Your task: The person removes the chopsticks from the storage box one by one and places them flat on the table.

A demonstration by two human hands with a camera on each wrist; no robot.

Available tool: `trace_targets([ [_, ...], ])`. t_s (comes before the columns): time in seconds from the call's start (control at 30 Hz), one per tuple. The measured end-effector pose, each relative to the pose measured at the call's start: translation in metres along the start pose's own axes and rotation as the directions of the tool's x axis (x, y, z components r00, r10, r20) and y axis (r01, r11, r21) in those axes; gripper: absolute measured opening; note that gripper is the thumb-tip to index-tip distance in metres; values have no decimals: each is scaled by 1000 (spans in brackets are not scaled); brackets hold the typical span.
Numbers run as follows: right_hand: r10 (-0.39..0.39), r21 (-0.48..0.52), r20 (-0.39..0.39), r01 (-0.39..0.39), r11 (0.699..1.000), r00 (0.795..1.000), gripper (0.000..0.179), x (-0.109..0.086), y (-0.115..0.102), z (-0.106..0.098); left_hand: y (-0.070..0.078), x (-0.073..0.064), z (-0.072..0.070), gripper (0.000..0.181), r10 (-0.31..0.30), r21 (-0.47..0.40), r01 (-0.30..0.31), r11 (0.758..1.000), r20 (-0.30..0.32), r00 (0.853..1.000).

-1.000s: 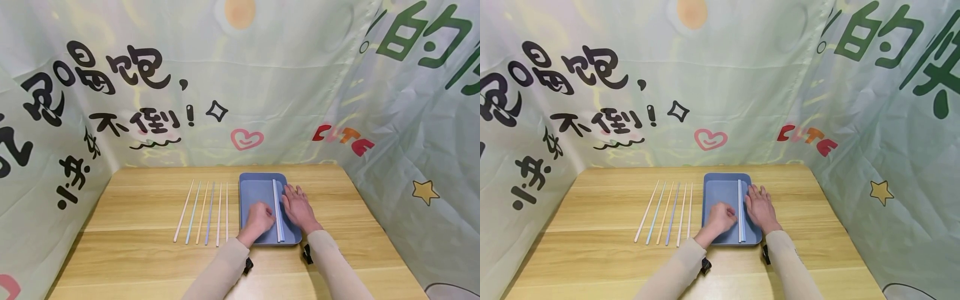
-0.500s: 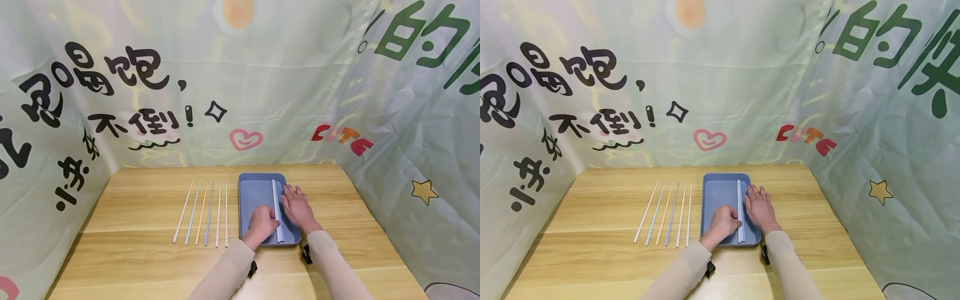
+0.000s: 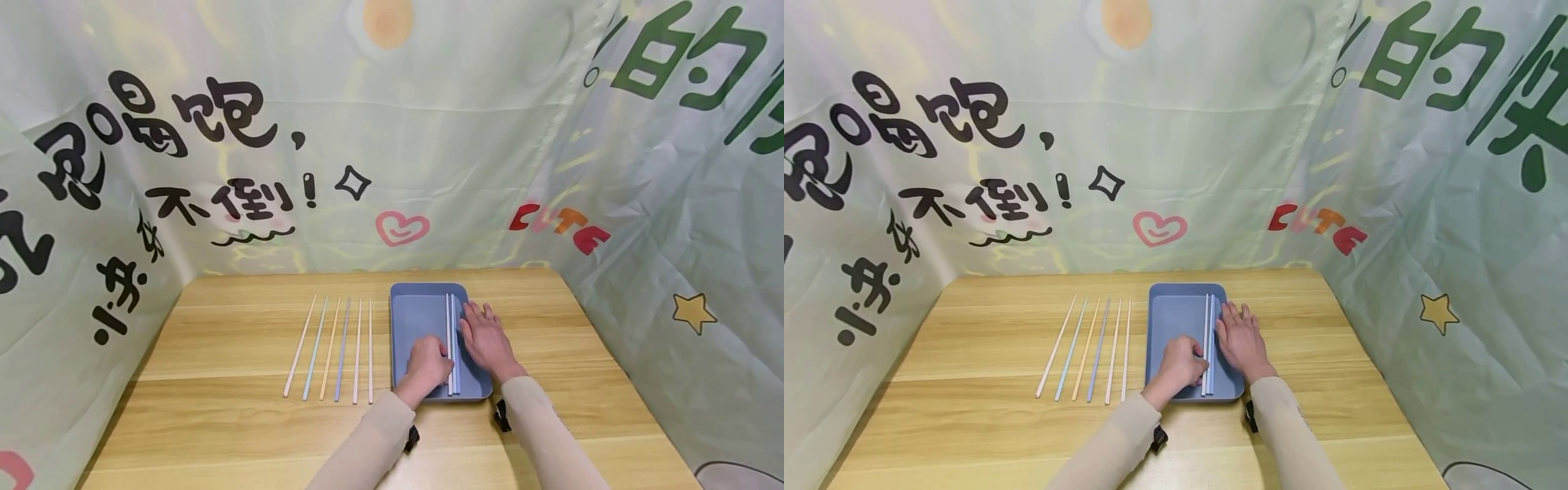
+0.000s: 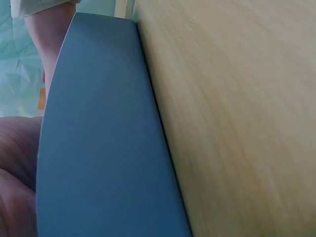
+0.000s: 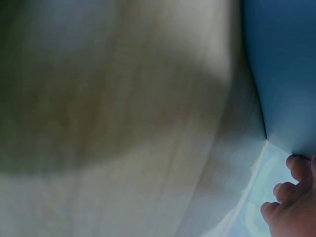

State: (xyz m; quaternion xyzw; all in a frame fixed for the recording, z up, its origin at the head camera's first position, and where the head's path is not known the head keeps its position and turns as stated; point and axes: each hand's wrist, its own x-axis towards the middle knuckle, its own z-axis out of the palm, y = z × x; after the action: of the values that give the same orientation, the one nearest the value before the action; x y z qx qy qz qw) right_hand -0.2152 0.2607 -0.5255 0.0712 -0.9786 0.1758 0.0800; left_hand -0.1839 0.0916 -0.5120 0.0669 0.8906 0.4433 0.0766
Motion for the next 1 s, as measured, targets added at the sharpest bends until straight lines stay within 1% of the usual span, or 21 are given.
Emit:
trace_targets([
  [0.13, -4, 0, 1, 4, 1000, 1000, 53, 0, 0, 0, 0, 0, 0, 17, -1, 2, 1, 1000, 0, 1000],
  [0.23, -6, 1, 0, 6, 1000, 1000, 53, -1, 0, -1, 0, 1, 0, 23, -8, 19, 8, 1000, -6, 1000],
  [0.33, -10, 6, -5, 10, 1000, 1000, 53, -1, 0, -1, 1, 1, 0, 33, -7, 73, 8, 997, -19, 1000],
  [0.43, -11, 9, -5, 11, 1000, 1000, 54, -1, 0, -1, 2, 1, 0, 41, 3, 155, 3, 988, -39, 999],
  [0.5, -10, 7, -1, 10, 1000, 1000, 54, -1, 0, -1, 2, 1, 0, 44, 13, 195, -3, 981, -53, 998],
  [0.67, -6, 2, 2, 6, 1000, 1000, 54, 0, 0, 0, 2, 3, 1, 45, 34, 231, -18, 973, -66, 997],
  [0.83, -7, 5, -5, 7, 1000, 1000, 54, 0, 0, 0, 3, 3, -2, 35, 55, 255, -37, 966, -67, 996],
  [0.9, -7, 4, -7, 7, 1000, 1000, 54, -1, 0, 0, 3, 4, -2, 33, 50, 254, -33, 967, -63, 997],
  [1.0, -5, 2, -6, 5, 1000, 1000, 54, -1, 0, 0, 3, 5, -4, 37, 13, 237, -1, 971, -48, 999],
])
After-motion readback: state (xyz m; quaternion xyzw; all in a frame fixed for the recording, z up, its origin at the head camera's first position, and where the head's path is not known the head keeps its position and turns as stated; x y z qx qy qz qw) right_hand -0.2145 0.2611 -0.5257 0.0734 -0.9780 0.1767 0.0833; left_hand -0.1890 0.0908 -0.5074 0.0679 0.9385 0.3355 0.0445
